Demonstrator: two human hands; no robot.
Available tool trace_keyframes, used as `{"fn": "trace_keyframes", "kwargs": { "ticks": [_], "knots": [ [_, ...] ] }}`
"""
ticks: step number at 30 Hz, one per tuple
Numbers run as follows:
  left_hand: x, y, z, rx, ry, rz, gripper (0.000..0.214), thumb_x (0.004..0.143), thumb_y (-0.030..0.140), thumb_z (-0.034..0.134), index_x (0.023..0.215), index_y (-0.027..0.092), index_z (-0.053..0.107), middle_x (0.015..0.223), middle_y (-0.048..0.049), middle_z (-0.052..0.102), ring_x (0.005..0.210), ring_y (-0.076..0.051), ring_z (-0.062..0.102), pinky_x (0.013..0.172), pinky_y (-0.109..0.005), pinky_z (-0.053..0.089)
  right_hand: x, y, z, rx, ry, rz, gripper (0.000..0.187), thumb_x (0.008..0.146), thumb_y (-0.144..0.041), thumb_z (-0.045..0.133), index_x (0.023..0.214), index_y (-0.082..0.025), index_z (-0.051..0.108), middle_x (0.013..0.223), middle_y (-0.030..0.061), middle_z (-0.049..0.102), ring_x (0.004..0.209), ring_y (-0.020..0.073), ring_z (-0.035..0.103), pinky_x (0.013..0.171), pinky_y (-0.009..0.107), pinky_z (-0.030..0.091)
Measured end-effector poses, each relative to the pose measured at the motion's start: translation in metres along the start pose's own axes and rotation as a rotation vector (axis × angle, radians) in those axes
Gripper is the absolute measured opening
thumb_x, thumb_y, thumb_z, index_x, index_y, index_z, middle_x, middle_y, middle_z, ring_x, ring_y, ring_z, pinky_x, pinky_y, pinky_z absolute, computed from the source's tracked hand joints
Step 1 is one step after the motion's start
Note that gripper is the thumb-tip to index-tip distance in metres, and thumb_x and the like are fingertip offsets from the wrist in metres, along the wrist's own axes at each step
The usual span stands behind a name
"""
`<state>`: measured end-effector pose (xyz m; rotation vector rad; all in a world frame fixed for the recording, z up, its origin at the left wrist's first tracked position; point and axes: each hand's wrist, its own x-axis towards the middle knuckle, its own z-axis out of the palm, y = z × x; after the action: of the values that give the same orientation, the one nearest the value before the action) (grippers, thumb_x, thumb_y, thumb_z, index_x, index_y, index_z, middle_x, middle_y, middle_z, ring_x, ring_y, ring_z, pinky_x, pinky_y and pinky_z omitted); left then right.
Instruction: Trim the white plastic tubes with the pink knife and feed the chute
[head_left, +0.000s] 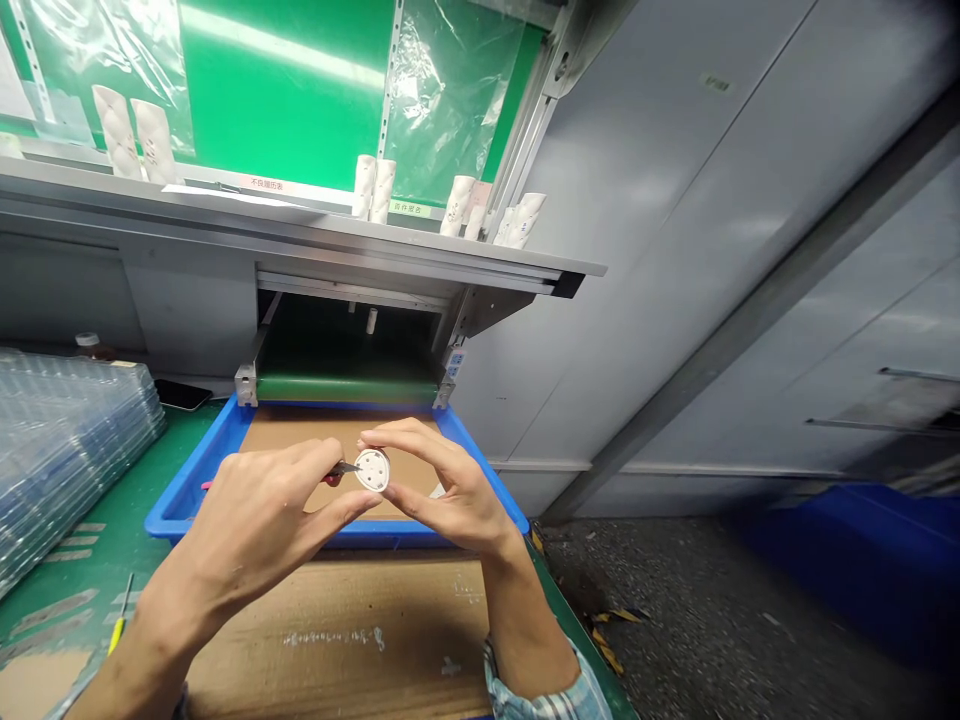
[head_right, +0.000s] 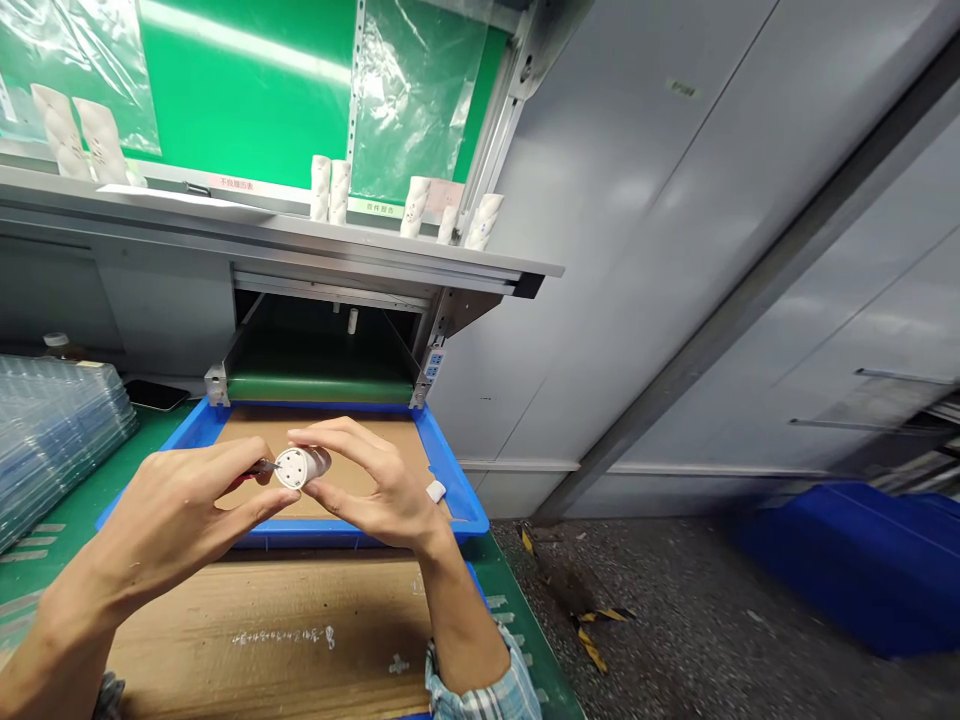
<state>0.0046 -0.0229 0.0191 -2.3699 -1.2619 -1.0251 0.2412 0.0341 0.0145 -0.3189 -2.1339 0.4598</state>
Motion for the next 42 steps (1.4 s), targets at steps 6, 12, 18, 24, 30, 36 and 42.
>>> {"fn": "trace_keyframes", "kwargs": {
  "ticks": [6, 12, 18, 24, 30, 36, 42],
  "knots": [
    [0.001, 0.003, 0.002, 0.056, 0.030, 0.013, 0.055, 0.116, 0.062, 0.034, 0.084, 0.024, 0.059, 0.065, 0.0041, 0.065, 0.049, -0.015, 0.059, 0.051, -0.032, 0.030, -0.001, -0.002, 0.006, -0.092, 0.079, 0.017, 0.035, 0.103, -0.027, 0.077, 0.138, -0.027, 0.072, 0.120, 0.0084, 0.067, 0.111, 0.0221, 0.070, 0.098, 0.035, 0.063],
    [0.005, 0.009, 0.002, 0.090, 0.094, 0.027, 0.057, 0.118, 0.060, 0.031, 0.082, 0.024, 0.056, 0.064, 0.0040, 0.065, 0.048, -0.014, 0.059, 0.051, -0.031, 0.031, -0.002, 0.001, 0.013, -0.090, 0.166, -0.026, 0.035, 0.098, -0.022, 0.083, 0.130, -0.027, 0.069, 0.117, 0.0065, 0.067, 0.110, 0.0222, 0.069, 0.096, 0.034, 0.062],
    [0.005, 0.012, 0.004, 0.142, 0.087, 0.020, 0.057, 0.118, 0.058, 0.027, 0.079, 0.024, 0.051, 0.060, 0.0052, 0.058, 0.045, -0.014, 0.057, 0.050, -0.032, 0.028, -0.001, 0.003, 0.020, -0.121, 0.237, -0.097, 0.035, 0.098, -0.021, 0.083, 0.129, -0.027, 0.067, 0.114, 0.0059, 0.068, 0.103, 0.0218, 0.070, 0.086, 0.033, 0.063],
    [0.000, 0.013, 0.006, 0.174, 0.068, 0.019, 0.056, 0.119, 0.056, 0.027, 0.079, 0.024, 0.051, 0.062, 0.0038, 0.060, 0.047, -0.017, 0.059, 0.050, -0.034, 0.023, -0.001, 0.003, 0.023, -0.167, 0.280, -0.143, 0.040, 0.096, -0.010, 0.081, 0.129, -0.027, 0.066, 0.112, 0.0056, 0.069, 0.099, 0.0219, 0.069, 0.082, 0.033, 0.064],
    [-0.001, 0.011, 0.009, 0.096, 0.052, 0.001, 0.051, 0.119, 0.055, 0.031, 0.085, 0.024, 0.054, 0.067, 0.0033, 0.064, 0.052, -0.018, 0.063, 0.053, -0.034, 0.026, -0.003, 0.003, 0.024, -0.191, 0.304, -0.139, 0.043, 0.093, -0.005, 0.081, 0.127, -0.026, 0.065, 0.113, 0.0053, 0.069, 0.102, 0.0222, 0.068, 0.084, 0.034, 0.063],
    [-0.001, 0.011, 0.009, 0.133, 0.079, -0.007, 0.054, 0.118, 0.057, 0.029, 0.085, 0.024, 0.055, 0.070, 0.0012, 0.068, 0.054, -0.018, 0.066, 0.052, -0.034, 0.026, -0.005, 0.003, 0.024, -0.205, 0.312, -0.145, 0.045, 0.093, -0.004, 0.081, 0.129, -0.026, 0.065, 0.113, 0.0054, 0.069, 0.101, 0.0221, 0.069, 0.083, 0.034, 0.065],
    [0.000, 0.014, 0.007, 0.210, 0.122, 0.040, 0.055, 0.119, 0.055, 0.026, 0.079, 0.024, 0.048, 0.062, 0.0032, 0.058, 0.046, -0.016, 0.056, 0.050, -0.034, 0.022, -0.005, 0.003, 0.026, -0.250, 0.327, -0.183, 0.044, 0.095, -0.006, 0.079, 0.130, -0.027, 0.063, 0.113, 0.0059, 0.068, 0.100, 0.0224, 0.070, 0.082, 0.036, 0.067]
  ]
}}
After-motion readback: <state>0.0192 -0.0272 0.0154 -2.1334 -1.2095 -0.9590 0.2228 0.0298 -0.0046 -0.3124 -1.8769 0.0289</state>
